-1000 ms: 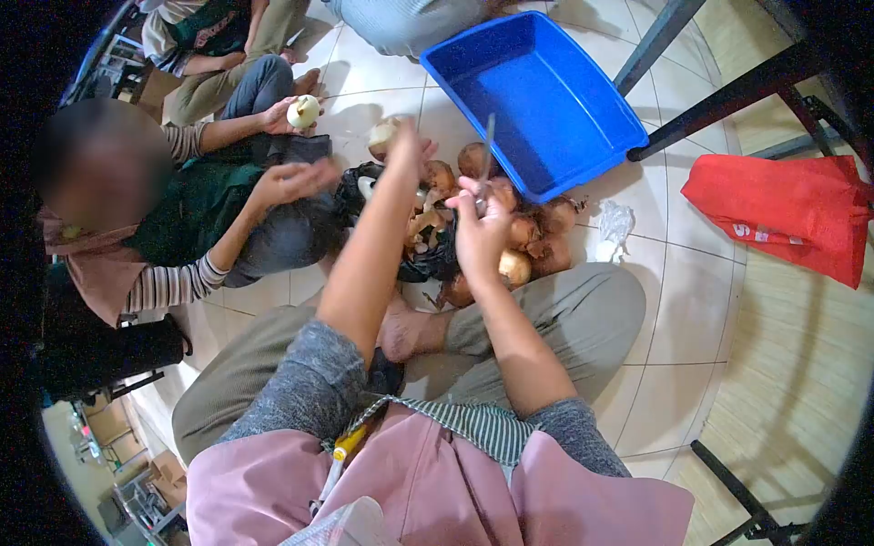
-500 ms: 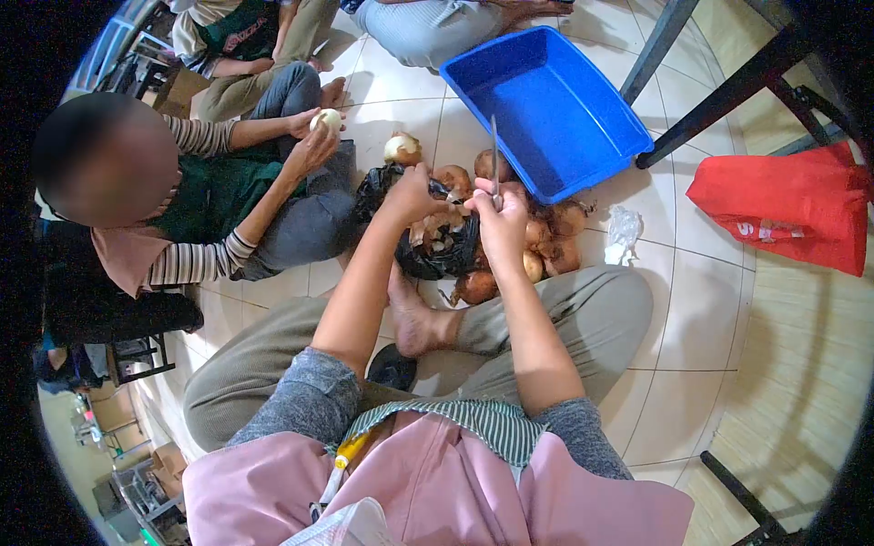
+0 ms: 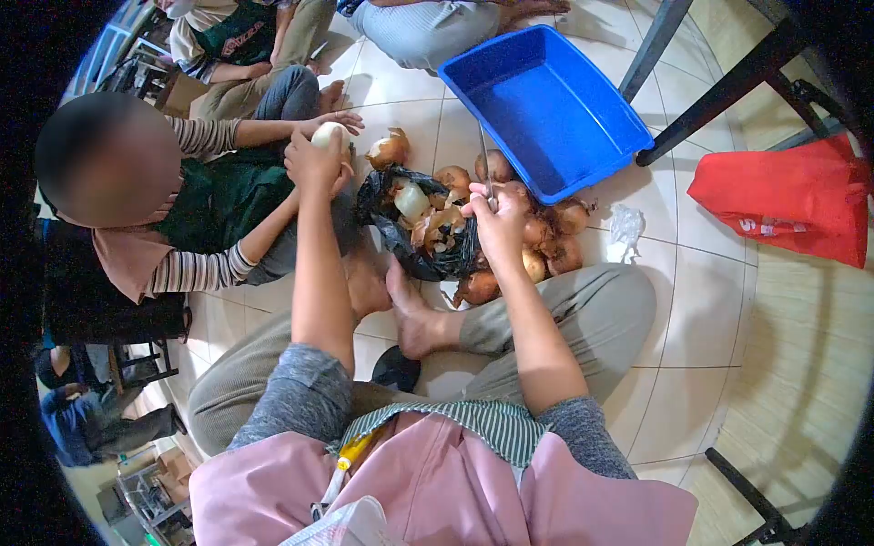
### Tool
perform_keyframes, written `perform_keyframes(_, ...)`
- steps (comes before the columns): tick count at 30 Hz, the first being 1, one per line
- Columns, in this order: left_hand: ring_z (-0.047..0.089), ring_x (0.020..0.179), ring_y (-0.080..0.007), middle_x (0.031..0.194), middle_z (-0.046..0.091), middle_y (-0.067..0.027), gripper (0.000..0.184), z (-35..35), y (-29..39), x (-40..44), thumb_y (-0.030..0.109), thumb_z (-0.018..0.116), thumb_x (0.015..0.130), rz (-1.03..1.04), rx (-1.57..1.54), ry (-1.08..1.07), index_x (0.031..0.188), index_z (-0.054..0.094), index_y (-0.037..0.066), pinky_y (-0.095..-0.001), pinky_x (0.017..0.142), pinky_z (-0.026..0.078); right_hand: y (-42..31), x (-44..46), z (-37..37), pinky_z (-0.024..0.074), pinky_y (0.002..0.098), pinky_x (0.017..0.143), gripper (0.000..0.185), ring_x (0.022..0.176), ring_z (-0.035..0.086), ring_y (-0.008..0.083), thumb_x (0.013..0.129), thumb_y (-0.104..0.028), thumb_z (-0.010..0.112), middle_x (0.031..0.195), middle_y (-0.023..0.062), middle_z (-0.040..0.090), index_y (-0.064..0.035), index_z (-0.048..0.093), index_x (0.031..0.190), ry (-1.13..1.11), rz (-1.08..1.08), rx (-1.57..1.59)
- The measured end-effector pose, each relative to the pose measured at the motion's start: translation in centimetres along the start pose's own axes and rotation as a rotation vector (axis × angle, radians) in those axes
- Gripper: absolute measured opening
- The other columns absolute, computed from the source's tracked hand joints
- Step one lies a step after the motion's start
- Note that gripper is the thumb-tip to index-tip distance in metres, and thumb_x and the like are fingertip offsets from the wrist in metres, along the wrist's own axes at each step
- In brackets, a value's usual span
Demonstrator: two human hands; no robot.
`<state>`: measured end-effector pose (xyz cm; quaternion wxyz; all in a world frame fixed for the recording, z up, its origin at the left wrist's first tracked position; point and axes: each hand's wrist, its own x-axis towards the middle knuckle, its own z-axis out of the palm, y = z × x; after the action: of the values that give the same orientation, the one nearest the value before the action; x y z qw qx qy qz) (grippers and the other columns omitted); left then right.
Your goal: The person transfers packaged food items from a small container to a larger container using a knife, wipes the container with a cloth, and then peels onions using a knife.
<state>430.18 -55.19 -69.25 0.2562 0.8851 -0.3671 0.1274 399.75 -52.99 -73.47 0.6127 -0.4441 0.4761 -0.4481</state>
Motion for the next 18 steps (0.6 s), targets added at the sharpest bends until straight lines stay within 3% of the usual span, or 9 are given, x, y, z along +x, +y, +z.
perform_keyframes(2, 0.060, 0.112, -0.0366, 0.126, 0.058, -0.0238, 0.084, 0.3, -0.9, 2.0, 0.055, 0.077, 0.071, -0.257, -0.139, -0.333, 0.127, 0.050, -0.003, -0.0449, 0.094, 0.047, 0.7, 0.2, -0.1, 0.0460, 0.0230, 0.072, 0.025, 0.072, 0.061, 0.0089, 0.093, -0.012, 0.059, 0.078, 0.0035, 0.067, 0.0027, 0.065, 0.113, -0.033, -0.014, -0.020)
perform_keyframes(5, 0.065, 0.107, -0.0332, 0.120, 0.063, -0.0243, 0.097, 3.1, -4.5, 4.4, 0.061, 0.080, 0.064, -0.116, -0.440, -0.721, 0.127, 0.051, -0.007, -0.0420, 0.092, 0.050, 1.2, 0.2, 0.0, 0.0438, 0.0221, 0.073, 0.026, 0.073, 0.058, 0.0072, 0.095, -0.016, 0.060, 0.078, 0.0018, 0.066, 0.0013, 0.065, 0.114, -0.051, -0.018, 0.015)
perform_keyframes(6, 0.069, 0.097, -0.0310, 0.104, 0.069, -0.0214, 0.087, -0.8, -0.8, 1.7, 0.058, 0.081, 0.064, -0.124, -0.391, -0.451, 0.118, 0.059, -0.007, -0.0392, 0.086, 0.053, 1.2, 0.1, 0.2, 0.0437, 0.0223, 0.073, 0.027, 0.073, 0.058, 0.0071, 0.095, -0.016, 0.060, 0.078, 0.0019, 0.066, 0.0014, 0.065, 0.114, -0.053, -0.015, 0.035)
perform_keyframes(9, 0.069, 0.097, -0.0283, 0.105, 0.068, -0.0232, 0.085, -2.9, 1.6, -0.9, 0.057, 0.081, 0.065, -0.011, -0.417, -0.219, 0.116, 0.059, -0.008, -0.0361, 0.084, 0.053, -0.2, -0.9, 0.9, 0.0486, 0.0228, 0.069, 0.031, 0.069, 0.062, 0.0091, 0.095, -0.016, 0.060, 0.078, 0.0052, 0.067, 0.0057, 0.060, 0.117, -0.082, -0.061, 0.037)
perform_keyframes(10, 0.067, 0.096, -0.0251, 0.107, 0.066, -0.0210, 0.080, -5.3, 4.1, -2.5, 0.048, 0.084, 0.068, -0.011, -0.467, -0.172, 0.118, 0.055, -0.007, -0.0330, 0.083, 0.052, -1.3, -1.5, 1.6, 0.0463, 0.0208, 0.067, 0.035, 0.070, 0.060, 0.0081, 0.096, -0.020, 0.061, 0.076, 0.0026, 0.065, 0.0060, 0.059, 0.119, -0.096, -0.051, 0.067)
perform_keyframes(13, 0.063, 0.094, -0.0216, 0.106, 0.064, -0.0160, 0.072, -4.0, 6.2, -4.9, 0.037, 0.087, 0.070, -0.066, -0.993, -0.179, 0.117, 0.051, -0.004, -0.0307, 0.082, 0.051, -3.9, -3.4, 2.5, 0.0440, 0.0238, 0.067, 0.048, 0.070, 0.054, 0.0088, 0.103, -0.035, 0.046, 0.076, 0.0019, 0.059, 0.0069, 0.053, 0.126, -0.230, -0.123, 0.095)
perform_keyframes(14, 0.060, 0.092, -0.0171, 0.105, 0.061, -0.0108, 0.064, -3.8, 7.6, -6.2, 0.027, 0.089, 0.071, -0.094, -1.143, -0.202, 0.113, 0.051, -0.002, -0.0283, 0.081, 0.049, -4.3, -4.3, 3.3, 0.0444, 0.0257, 0.067, 0.054, 0.069, 0.052, 0.0093, 0.105, -0.039, 0.037, 0.079, 0.0031, 0.057, 0.0065, 0.047, 0.132, -0.239, -0.159, 0.135)
perform_keyframes(15, 0.061, 0.091, -0.0167, 0.105, 0.061, -0.0114, 0.061, -3.5, 8.5, -7.4, 0.029, 0.085, 0.075, -0.194, -1.257, -0.310, 0.114, 0.049, 0.000, -0.0283, 0.078, 0.051, -3.8, -4.6, 3.7, 0.0442, 0.0251, 0.067, 0.053, 0.071, 0.051, 0.0078, 0.105, -0.038, 0.039, 0.078, 0.0030, 0.054, 0.0026, 0.042, 0.138, -0.253, -0.209, 0.173)
perform_keyframes(18, 0.063, 0.093, -0.0180, 0.107, 0.061, -0.0119, 0.056, -2.4, 9.0, -10.8, 0.029, 0.077, 0.083, -0.375, -1.469, -0.592, 0.121, 0.047, 0.001, -0.0295, 0.074, 0.055, -3.9, -5.3, 4.0, 0.0486, 0.0318, 0.076, 0.052, 0.083, 0.061, 0.0172, 0.103, -0.039, 0.044, 0.089, 0.0108, 0.064, -0.0033, 0.042, 0.141, -0.093, -0.221, -0.006)
